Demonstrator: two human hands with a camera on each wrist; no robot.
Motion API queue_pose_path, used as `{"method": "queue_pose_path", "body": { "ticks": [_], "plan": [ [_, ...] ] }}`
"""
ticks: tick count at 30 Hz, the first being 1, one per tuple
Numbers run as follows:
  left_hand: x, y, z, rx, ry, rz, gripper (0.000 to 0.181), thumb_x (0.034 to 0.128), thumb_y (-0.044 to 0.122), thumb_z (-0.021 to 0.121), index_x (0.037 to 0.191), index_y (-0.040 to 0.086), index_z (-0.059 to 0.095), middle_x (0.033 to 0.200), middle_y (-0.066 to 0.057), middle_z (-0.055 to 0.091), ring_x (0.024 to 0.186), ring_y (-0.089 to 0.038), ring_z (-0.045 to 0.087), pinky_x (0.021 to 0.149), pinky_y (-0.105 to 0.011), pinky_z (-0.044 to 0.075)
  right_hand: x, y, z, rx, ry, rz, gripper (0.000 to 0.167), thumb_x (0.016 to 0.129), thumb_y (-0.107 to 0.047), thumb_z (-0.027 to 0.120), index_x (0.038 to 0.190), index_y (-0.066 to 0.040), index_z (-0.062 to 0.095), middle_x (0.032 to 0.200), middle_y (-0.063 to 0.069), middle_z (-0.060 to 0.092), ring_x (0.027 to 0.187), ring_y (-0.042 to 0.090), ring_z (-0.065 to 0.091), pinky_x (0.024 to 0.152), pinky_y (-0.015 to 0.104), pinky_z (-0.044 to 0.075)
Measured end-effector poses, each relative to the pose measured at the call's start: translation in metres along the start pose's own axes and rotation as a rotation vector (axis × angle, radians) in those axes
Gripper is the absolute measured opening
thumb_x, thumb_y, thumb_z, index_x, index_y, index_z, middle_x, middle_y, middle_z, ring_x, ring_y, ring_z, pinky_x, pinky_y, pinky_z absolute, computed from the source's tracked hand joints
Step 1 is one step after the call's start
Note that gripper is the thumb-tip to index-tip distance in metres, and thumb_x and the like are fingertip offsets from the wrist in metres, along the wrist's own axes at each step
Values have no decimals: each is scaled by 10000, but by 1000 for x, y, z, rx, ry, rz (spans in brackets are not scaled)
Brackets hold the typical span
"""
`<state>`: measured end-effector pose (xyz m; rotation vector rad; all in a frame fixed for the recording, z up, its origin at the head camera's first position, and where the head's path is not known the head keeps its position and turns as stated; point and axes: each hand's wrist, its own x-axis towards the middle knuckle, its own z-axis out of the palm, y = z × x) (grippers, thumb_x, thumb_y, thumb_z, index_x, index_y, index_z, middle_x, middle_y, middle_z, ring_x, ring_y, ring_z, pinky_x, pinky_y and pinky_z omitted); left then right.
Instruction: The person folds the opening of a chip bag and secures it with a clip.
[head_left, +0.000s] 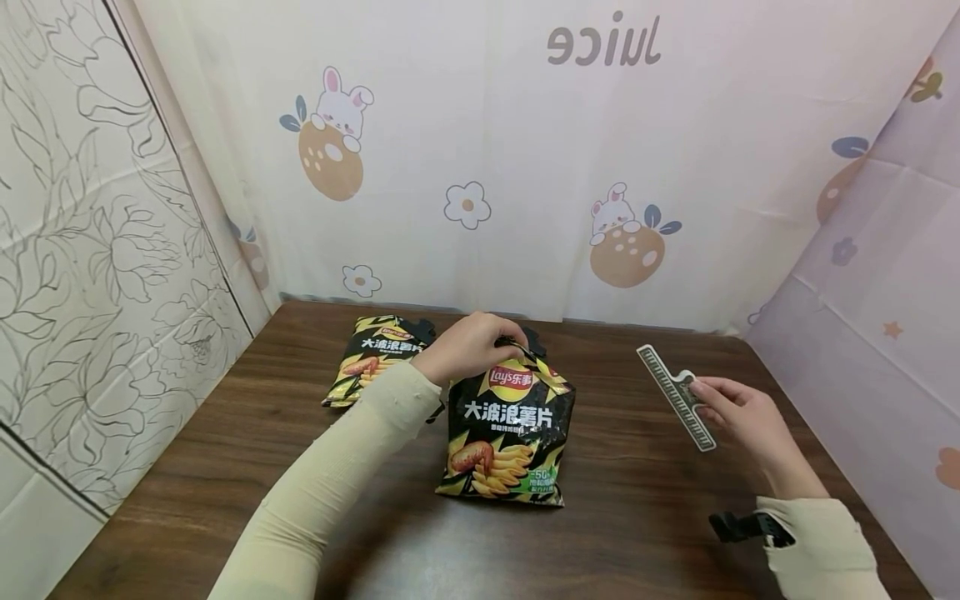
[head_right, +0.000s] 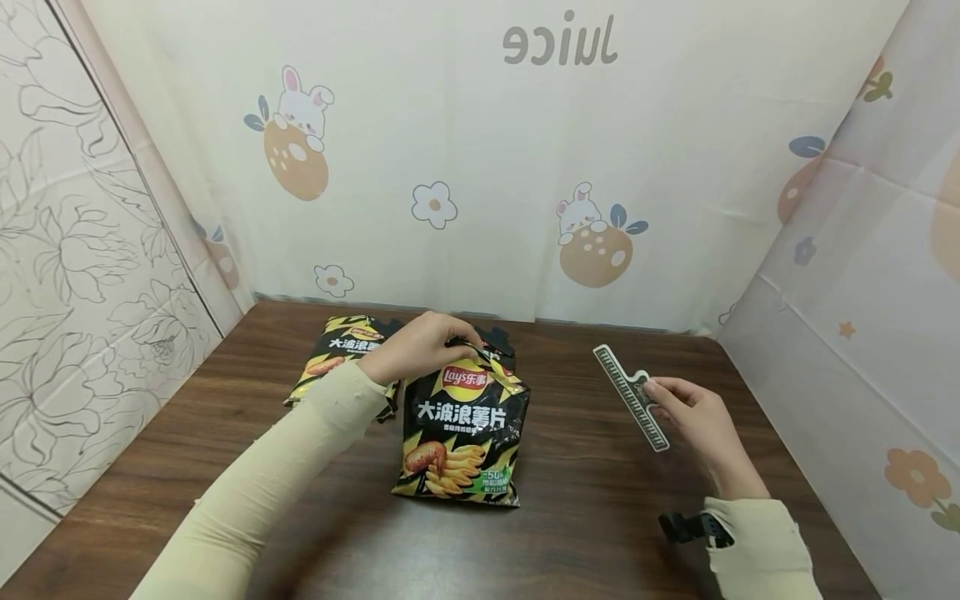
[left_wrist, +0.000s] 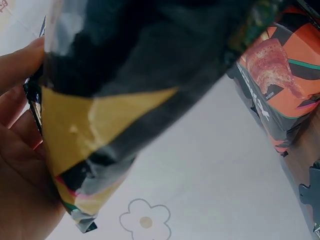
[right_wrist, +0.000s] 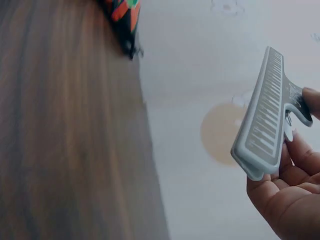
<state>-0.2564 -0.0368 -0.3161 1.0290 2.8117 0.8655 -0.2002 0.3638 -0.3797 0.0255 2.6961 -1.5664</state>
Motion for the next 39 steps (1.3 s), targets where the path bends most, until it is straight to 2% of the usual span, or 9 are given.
{"method": "queue_pose_path", "body": {
  "ticks": [2,5,9,17,23,31,39],
  "plan": [
    [0,0,0,0,3,-6,179,962,228,643,1095,154,737,1089,1,723,901,-87,645,808,-286,533,1,-10,5,-29,13,-37,382,977,-450,563,1229,-170,631,940,-326,604,855,-71,637,712,217,553],
    [0,-1,1,-2,11,-10,174,959,235,648,1089,158,735,1085,4,722,897,-83,640,809,-284,532,4,-24,11,-52,15,-88,436,979,-444,563,1267,-120,616,950,-317,620,856,-61,644,694,238,558],
    [0,-3,1,-3,19,-10,175,957,243,650,1090,163,731,1086,12,719,898,-76,636,810,-281,531,8,-42,22,-73,15,-172,414,985,-400,572,1251,-86,621,964,-288,640,854,-35,654,709,216,544],
    [0,-2,-1,-18,20,7,183,960,237,645,1102,148,721,1081,13,721,838,-56,636,761,-262,521,17,-69,44,-30,-20,-307,323,993,-300,586,1162,-28,628,959,-208,653,837,-14,644,737,203,553],
    [0,-3,0,-29,20,20,192,964,226,639,1108,126,717,1058,11,725,813,-62,635,739,-265,513,21,-82,57,-35,-60,-321,345,989,-309,593,1165,-15,631,944,-192,668,831,-3,644,741,220,549],
    [-1,-3,-1,-46,30,29,200,965,207,638,1121,101,704,1092,-20,721,966,-123,669,848,-321,533,24,-91,70,-58,-98,-360,312,996,-272,585,1145,-3,636,953,-179,656,846,12,638,761,214,538],
    [-2,-3,-3,-41,37,46,188,970,204,630,1114,106,701,1107,-28,721,989,-135,678,853,-316,536,27,-94,82,-67,-116,-358,308,986,-301,599,1121,-29,652,935,-109,654,830,78,637,759,264,548]
  ]
}}
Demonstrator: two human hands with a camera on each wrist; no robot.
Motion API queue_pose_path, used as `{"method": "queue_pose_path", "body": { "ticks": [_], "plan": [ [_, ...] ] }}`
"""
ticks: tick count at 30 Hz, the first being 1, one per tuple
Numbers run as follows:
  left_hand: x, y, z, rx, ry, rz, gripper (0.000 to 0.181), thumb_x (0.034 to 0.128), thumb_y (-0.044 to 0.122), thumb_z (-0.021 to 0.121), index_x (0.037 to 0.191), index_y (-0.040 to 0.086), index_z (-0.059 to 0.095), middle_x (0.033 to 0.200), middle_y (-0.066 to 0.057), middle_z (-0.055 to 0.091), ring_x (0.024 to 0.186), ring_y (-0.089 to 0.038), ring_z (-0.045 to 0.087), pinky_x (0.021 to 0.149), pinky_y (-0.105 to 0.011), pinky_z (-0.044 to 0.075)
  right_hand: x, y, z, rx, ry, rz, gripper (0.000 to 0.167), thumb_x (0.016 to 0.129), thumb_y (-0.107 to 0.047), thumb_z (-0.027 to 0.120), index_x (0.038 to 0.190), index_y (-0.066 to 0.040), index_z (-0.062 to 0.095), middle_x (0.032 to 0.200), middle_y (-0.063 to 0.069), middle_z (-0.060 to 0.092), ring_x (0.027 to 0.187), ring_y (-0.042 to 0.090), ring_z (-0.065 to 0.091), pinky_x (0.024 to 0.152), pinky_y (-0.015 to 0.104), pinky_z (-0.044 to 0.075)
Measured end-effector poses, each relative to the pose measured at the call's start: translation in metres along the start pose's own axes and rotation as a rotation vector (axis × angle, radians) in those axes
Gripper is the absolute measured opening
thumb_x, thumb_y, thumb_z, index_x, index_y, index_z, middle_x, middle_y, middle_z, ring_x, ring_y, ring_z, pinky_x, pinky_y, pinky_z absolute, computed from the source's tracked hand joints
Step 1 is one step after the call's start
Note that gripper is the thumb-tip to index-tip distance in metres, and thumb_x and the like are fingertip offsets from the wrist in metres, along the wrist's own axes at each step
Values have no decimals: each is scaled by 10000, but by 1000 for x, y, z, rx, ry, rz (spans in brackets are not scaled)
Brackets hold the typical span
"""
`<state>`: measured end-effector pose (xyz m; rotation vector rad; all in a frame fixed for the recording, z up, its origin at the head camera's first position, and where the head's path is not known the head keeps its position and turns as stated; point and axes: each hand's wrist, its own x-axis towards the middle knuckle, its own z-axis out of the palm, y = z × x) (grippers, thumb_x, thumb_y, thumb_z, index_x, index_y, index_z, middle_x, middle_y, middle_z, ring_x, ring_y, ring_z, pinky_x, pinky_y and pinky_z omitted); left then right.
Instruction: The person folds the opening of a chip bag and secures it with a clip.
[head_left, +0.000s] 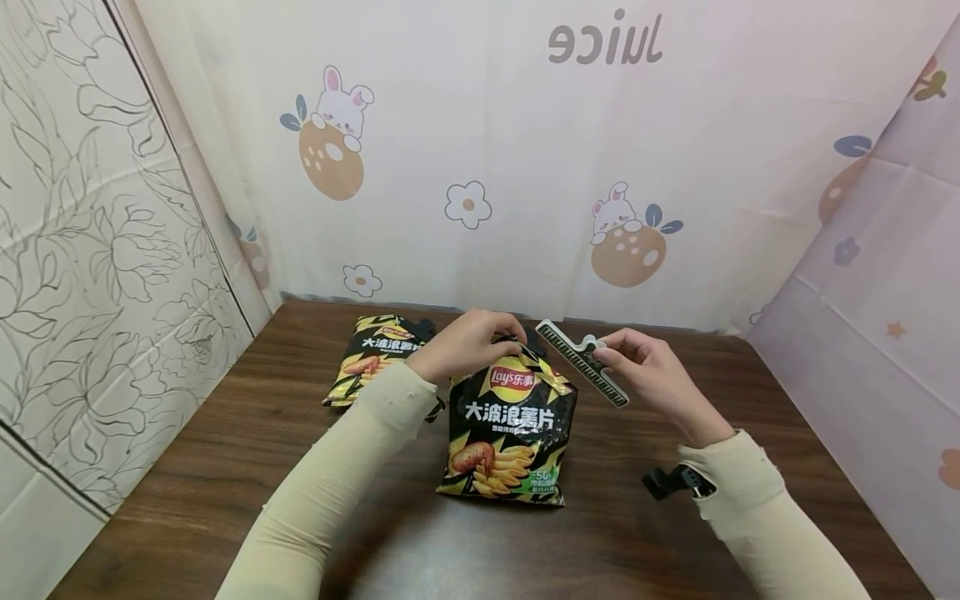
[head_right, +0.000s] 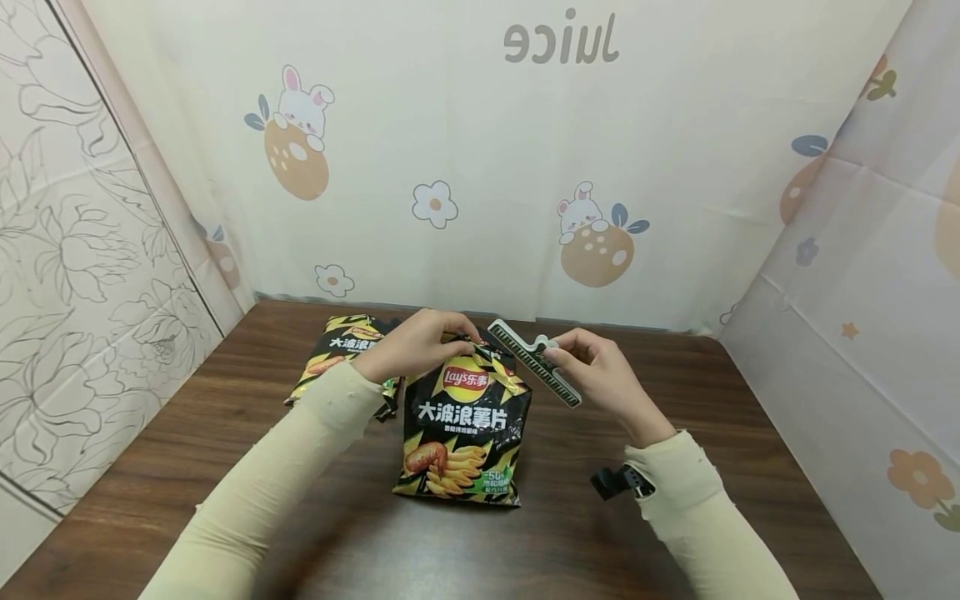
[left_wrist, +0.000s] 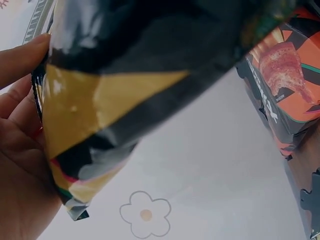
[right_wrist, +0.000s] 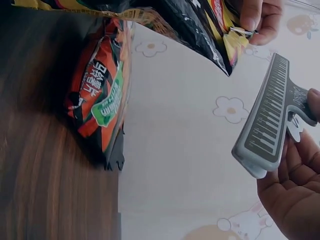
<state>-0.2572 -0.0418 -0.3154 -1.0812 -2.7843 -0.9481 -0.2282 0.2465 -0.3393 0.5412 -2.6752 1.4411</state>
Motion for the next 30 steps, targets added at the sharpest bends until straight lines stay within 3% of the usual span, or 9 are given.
{"method": "queue_pose_path", "body": {
  "ticks": [12,20,25,30],
  "plan": [
    [-1,1,0,-34,14,5,126,963,172,637,1066,124,693,1086,-20,720,1060,-144,675,866,-303,540,1,2,7,36,-6,-33,254,966,-250,634,1087,-30,675,913,-66,656,823,147,652,703,257,540],
    [-2,1,0,-48,26,20,136,967,159,629,1051,97,716,1024,-17,737,907,-88,685,778,-250,538,2,4,7,29,15,-50,234,961,-246,642,1059,-41,696,856,-89,663,723,86,589,631,280,493],
    [-4,0,0,-40,66,31,111,951,161,653,1016,136,739,983,21,708,831,-62,634,726,-231,513,3,4,8,26,9,-65,216,951,-256,655,1022,-61,713,855,-59,669,673,187,541,607,289,467],
    [-6,0,0,-38,101,55,104,937,155,672,1001,142,753,971,20,663,822,-81,594,711,-228,496,6,5,10,29,-12,-75,195,945,-267,664,993,-88,725,861,-20,671,648,208,494,582,272,438]
  ]
}}
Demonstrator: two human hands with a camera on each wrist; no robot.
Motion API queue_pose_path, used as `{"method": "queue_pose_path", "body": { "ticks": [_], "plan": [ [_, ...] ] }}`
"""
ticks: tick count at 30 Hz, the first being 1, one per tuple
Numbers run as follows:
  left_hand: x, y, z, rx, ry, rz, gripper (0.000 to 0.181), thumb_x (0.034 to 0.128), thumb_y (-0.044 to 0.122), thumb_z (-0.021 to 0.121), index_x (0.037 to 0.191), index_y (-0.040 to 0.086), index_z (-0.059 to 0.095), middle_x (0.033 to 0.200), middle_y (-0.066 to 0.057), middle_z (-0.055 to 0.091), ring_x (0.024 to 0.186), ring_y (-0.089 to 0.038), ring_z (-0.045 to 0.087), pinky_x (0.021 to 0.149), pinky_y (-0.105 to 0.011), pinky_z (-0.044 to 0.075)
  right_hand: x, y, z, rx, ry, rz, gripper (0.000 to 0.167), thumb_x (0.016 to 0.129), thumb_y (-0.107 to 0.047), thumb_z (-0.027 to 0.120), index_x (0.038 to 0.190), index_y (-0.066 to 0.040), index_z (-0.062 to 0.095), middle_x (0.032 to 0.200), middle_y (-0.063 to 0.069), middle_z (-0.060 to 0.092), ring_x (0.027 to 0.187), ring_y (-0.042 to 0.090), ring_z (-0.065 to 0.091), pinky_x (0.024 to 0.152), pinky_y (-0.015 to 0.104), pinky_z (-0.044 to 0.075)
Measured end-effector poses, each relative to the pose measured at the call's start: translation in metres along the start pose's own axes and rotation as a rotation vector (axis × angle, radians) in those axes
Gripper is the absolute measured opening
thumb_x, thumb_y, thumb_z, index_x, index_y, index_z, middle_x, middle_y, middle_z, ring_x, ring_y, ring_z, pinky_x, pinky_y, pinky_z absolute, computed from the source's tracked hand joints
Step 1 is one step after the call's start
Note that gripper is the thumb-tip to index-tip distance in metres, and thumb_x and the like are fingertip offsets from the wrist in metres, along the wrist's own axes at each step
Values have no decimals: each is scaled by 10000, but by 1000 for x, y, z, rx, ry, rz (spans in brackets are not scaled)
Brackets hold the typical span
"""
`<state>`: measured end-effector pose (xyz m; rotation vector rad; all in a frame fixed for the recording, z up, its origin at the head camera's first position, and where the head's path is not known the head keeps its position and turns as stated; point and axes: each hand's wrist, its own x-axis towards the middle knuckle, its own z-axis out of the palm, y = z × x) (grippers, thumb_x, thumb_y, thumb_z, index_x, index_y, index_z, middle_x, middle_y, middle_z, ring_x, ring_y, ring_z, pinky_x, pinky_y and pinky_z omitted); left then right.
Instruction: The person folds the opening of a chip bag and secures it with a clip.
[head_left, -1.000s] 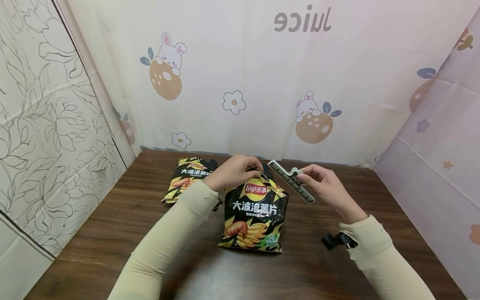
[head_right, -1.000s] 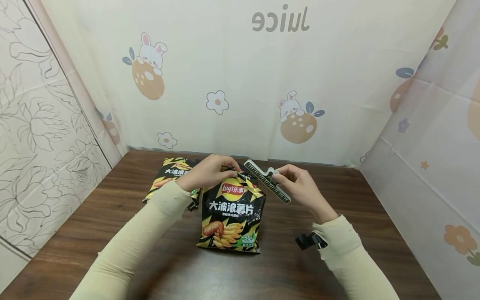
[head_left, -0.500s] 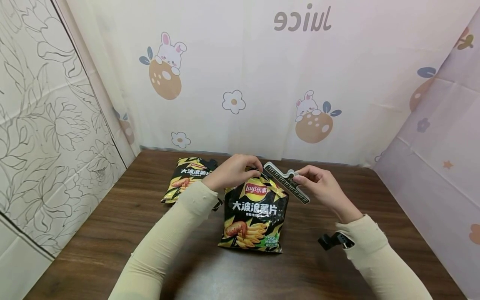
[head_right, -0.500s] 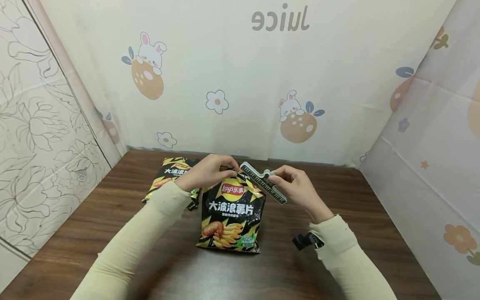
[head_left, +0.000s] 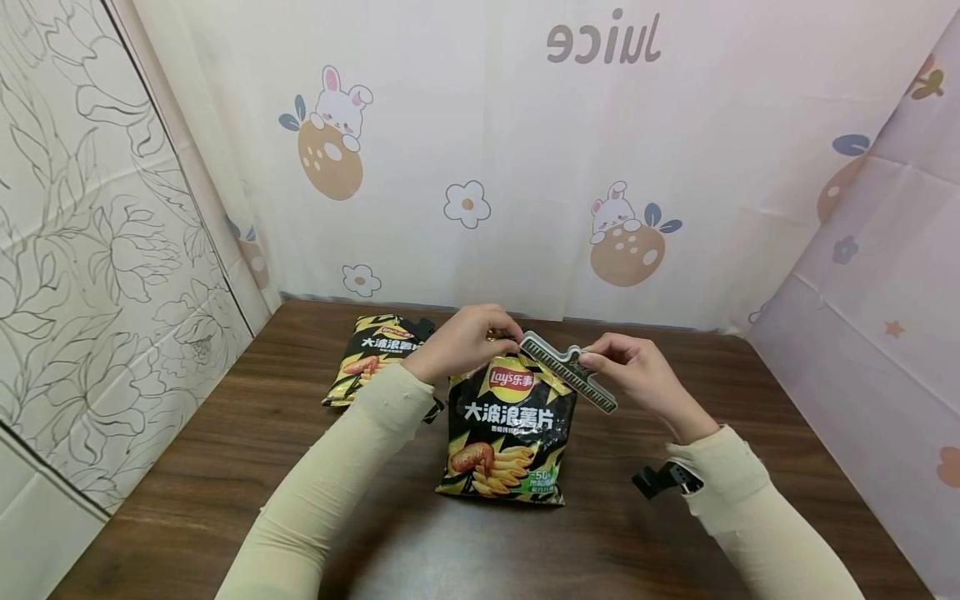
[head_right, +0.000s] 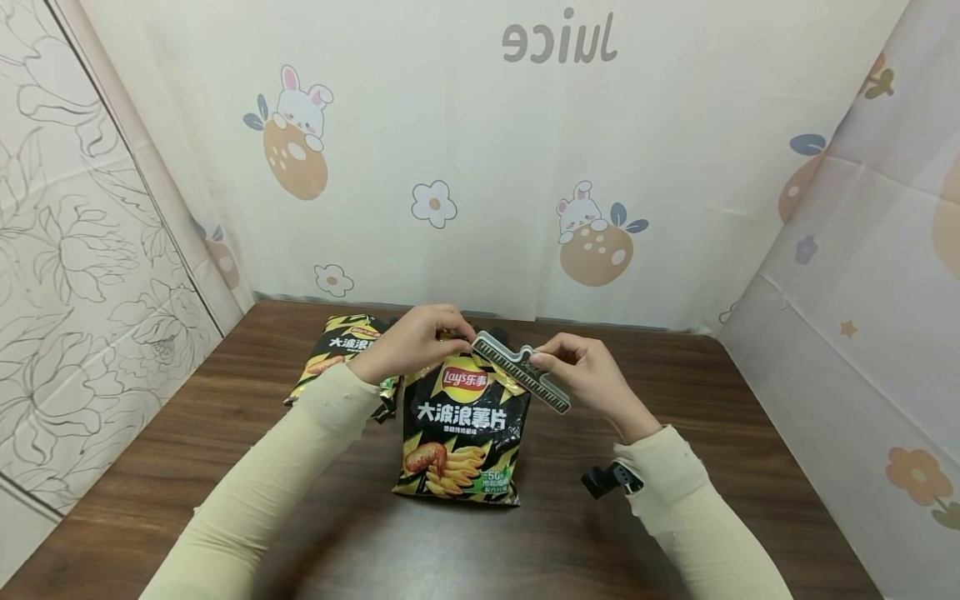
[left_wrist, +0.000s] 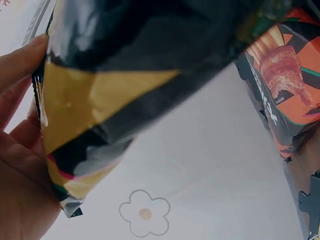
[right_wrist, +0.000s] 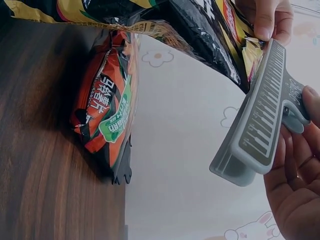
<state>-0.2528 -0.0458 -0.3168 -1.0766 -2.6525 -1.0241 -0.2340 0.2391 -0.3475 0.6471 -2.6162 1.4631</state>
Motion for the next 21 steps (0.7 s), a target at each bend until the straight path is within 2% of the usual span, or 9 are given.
{"method": "queue_pose_path", "body": {
  "ticks": [11,17,21],
  "plan": [
    [-2,-2,-2,-10,8,19,119,950,133,650,1003,126,756,955,8,658,808,-84,586,701,-224,489,2,0,3,3,-43,14,186,936,-275,675,972,-102,732,842,13,665,623,133,455,574,274,424],
    [-1,-2,-2,-4,11,25,120,950,140,650,999,130,759,956,11,665,805,-82,583,700,-225,486,4,0,4,2,-61,10,170,933,-267,679,957,-107,733,849,13,671,628,140,474,570,273,435],
    [-1,-2,-2,-18,12,21,115,947,145,656,987,138,764,939,19,669,779,-87,572,678,-229,479,5,-1,5,4,-77,10,175,930,-251,682,953,-84,733,868,23,683,659,199,528,584,266,465]
  ]
}}
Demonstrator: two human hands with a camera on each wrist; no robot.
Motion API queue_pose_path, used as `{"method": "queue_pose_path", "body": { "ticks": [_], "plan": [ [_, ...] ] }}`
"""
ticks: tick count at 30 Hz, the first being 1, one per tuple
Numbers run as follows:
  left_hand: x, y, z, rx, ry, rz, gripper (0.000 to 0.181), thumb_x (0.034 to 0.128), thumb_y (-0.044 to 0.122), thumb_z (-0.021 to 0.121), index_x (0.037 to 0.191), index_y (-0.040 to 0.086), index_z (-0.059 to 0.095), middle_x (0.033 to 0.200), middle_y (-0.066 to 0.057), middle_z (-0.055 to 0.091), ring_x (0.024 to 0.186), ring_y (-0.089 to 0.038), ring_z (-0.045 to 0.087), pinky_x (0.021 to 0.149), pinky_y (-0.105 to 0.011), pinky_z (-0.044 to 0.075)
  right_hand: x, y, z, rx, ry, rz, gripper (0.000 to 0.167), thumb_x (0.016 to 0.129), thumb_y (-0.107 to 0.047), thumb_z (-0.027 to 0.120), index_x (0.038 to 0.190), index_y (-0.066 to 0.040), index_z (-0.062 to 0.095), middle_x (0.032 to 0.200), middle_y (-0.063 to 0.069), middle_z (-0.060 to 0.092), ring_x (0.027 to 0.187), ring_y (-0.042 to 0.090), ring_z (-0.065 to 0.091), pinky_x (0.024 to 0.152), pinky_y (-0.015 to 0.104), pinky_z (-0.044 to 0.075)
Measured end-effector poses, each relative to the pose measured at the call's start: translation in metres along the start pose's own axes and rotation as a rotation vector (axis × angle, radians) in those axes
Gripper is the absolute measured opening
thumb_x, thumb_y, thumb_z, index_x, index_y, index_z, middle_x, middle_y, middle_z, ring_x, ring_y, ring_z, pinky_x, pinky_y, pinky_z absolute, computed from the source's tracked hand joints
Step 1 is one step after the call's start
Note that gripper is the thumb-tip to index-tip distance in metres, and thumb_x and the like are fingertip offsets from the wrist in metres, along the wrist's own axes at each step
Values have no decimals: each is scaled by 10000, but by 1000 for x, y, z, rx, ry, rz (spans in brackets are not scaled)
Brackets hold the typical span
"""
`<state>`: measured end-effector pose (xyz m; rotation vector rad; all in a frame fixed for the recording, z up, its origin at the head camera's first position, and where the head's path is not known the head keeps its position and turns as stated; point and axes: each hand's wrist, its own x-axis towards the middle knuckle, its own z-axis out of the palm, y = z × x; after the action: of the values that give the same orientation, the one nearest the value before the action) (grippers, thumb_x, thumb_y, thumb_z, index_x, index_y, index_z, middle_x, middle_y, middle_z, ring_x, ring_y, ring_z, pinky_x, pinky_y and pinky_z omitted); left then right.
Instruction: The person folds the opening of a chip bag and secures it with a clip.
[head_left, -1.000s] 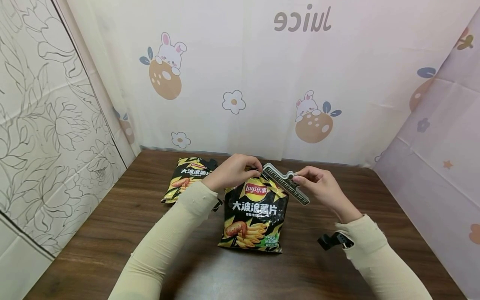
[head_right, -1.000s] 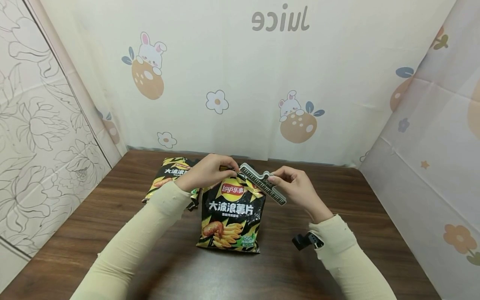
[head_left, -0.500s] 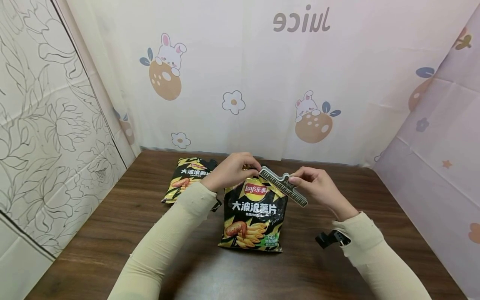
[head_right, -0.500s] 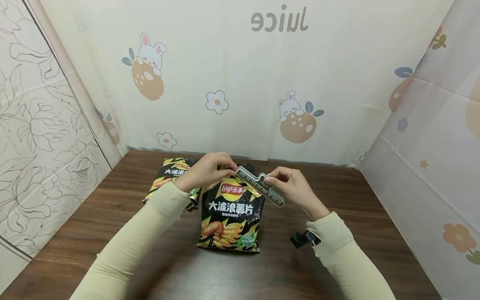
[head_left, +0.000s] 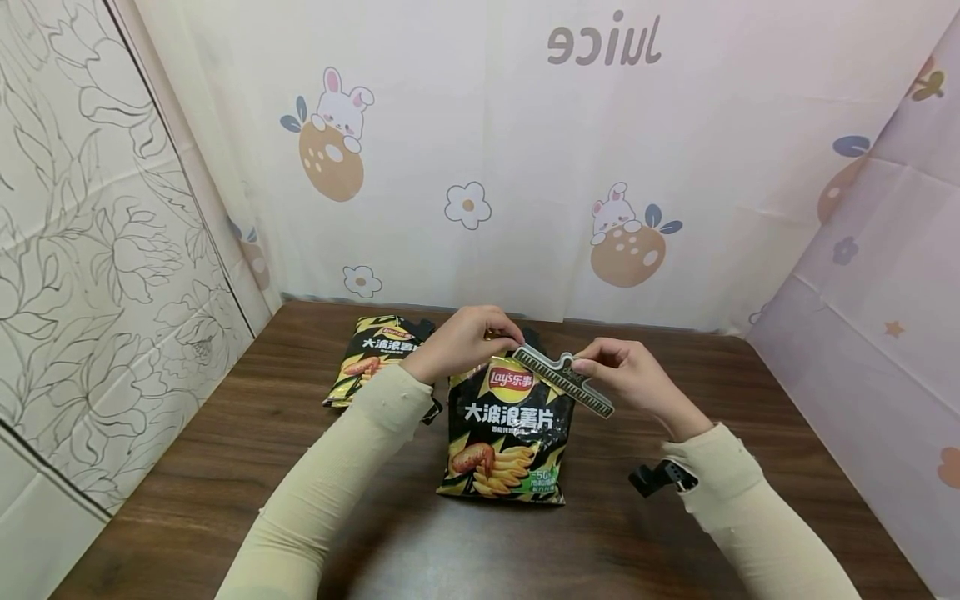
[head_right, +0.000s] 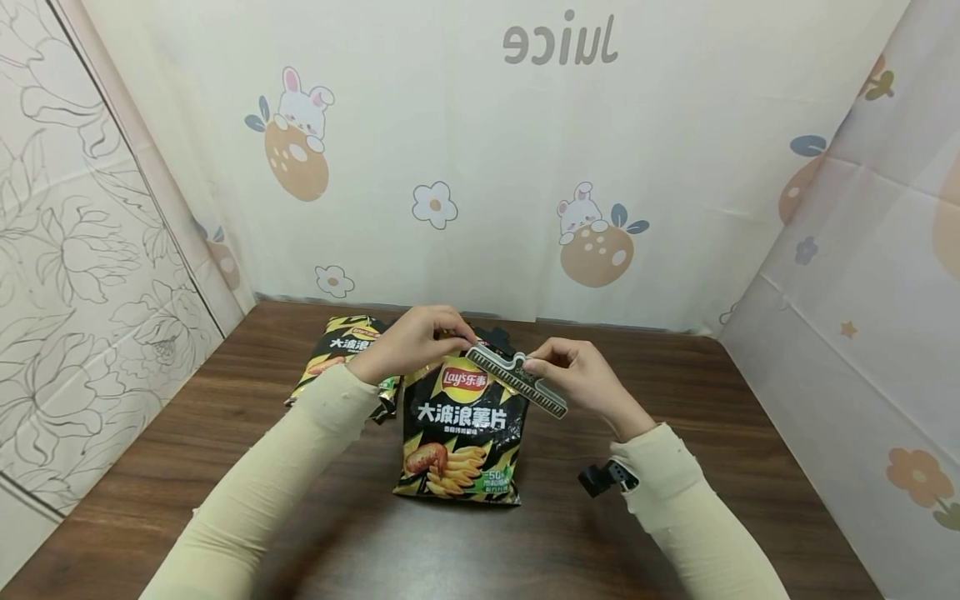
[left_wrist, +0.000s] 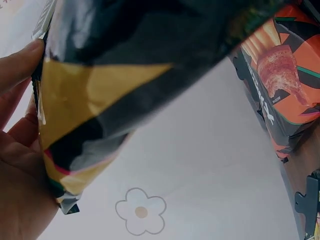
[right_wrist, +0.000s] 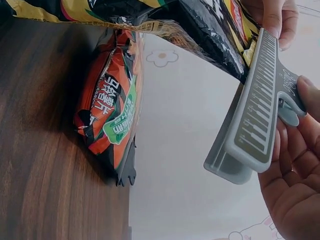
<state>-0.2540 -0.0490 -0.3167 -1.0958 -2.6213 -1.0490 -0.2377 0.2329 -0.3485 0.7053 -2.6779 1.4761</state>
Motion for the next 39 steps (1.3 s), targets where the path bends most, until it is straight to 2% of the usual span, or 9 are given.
{"method": "queue_pose_path", "body": {
  "ticks": [6,12,19,27,32,36,39],
  "plan": [
    [1,0,1,-13,-2,-3,124,949,148,653,993,131,768,942,19,677,782,-91,570,679,-230,478,1,0,2,3,-15,8,181,931,-239,681,946,-67,735,884,72,685,692,265,557,599,274,477],
    [1,0,1,-20,-5,-1,142,953,147,646,1014,104,768,963,9,682,816,-90,588,704,-231,488,2,0,5,6,-27,4,182,933,-247,680,945,-74,737,898,93,682,703,244,571,617,297,491],
    [1,1,1,-17,-1,5,144,950,148,651,1013,94,769,964,4,685,814,-97,583,699,-234,482,4,2,8,11,-33,-3,192,937,-264,675,953,-83,737,897,45,693,703,181,590,639,329,520],
    [2,1,2,-15,3,0,150,959,154,640,1011,99,769,977,1,690,822,-95,589,707,-234,481,5,-1,9,39,-40,30,222,935,-267,677,981,-57,734,931,88,691,735,167,609,690,301,548],
    [2,1,3,-21,3,3,162,966,153,630,1024,89,767,998,-7,695,837,-97,600,721,-232,485,5,-2,10,53,-49,57,250,934,-276,679,1019,-46,729,961,125,687,759,151,623,759,352,572],
    [2,-1,4,-27,11,9,170,965,147,631,1036,74,767,1003,-13,697,844,-100,605,733,-237,487,4,-3,10,55,-51,82,285,931,-297,682,1059,-46,724,978,137,689,805,221,645,790,389,577],
    [2,-1,4,-23,15,8,166,963,149,634,1040,93,769,1004,-7,700,842,-99,608,729,-240,489,4,-2,11,68,-54,101,318,930,-315,680,1095,-45,715,1007,139,688,846,222,653,813,403,576]
  ]
}}
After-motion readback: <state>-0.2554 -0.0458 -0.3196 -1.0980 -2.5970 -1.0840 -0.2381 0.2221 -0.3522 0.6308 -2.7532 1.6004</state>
